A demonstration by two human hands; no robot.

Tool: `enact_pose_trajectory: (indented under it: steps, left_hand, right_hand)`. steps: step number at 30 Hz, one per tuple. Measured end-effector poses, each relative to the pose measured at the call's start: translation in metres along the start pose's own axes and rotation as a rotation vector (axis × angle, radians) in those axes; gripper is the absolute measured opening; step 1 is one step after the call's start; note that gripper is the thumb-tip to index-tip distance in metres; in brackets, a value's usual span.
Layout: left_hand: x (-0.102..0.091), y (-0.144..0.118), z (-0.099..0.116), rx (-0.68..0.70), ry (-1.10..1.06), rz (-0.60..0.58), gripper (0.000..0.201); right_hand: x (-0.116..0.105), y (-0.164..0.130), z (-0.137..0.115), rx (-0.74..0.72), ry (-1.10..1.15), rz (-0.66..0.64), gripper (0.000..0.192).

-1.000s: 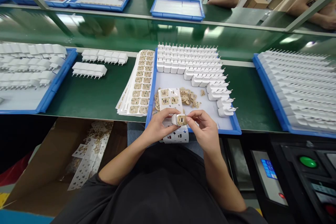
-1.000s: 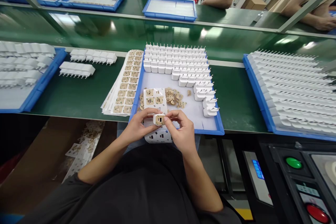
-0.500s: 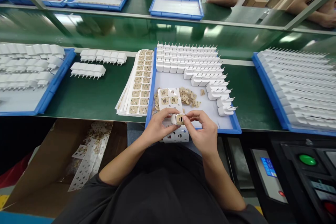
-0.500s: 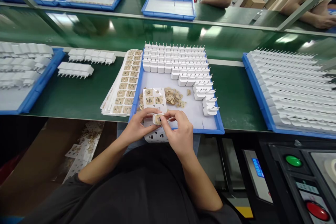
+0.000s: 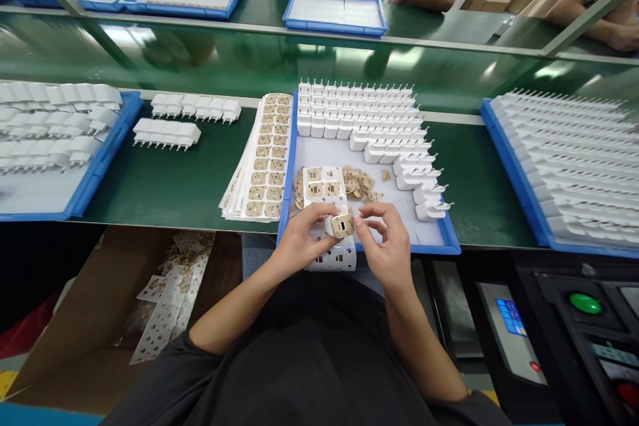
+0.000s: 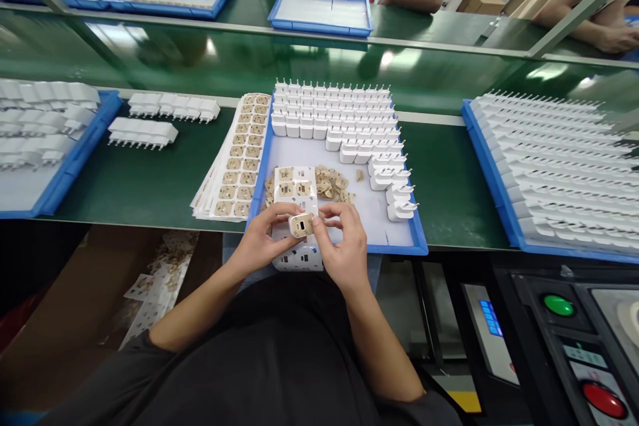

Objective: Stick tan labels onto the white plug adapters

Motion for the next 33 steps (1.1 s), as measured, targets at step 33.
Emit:
enact_pose_trajectory:
  steps: [33]
  left_hand:
    - [0.001, 0.000, -0.003, 0.021, 0.009, 0.002, 0.030]
  right_hand:
    - [0.012, 0.004, 0.015, 0.068, 0.283, -0.108, 0.004]
Point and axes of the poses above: each hand's wrist, its own y-axis towards the middle knuckle, its own x-axis out of the palm, z = x × y, the point moved 6 cm from there along y, towards the middle knuckle, and after that the axes turned 3 degrees about y, right-handed, at the moved point
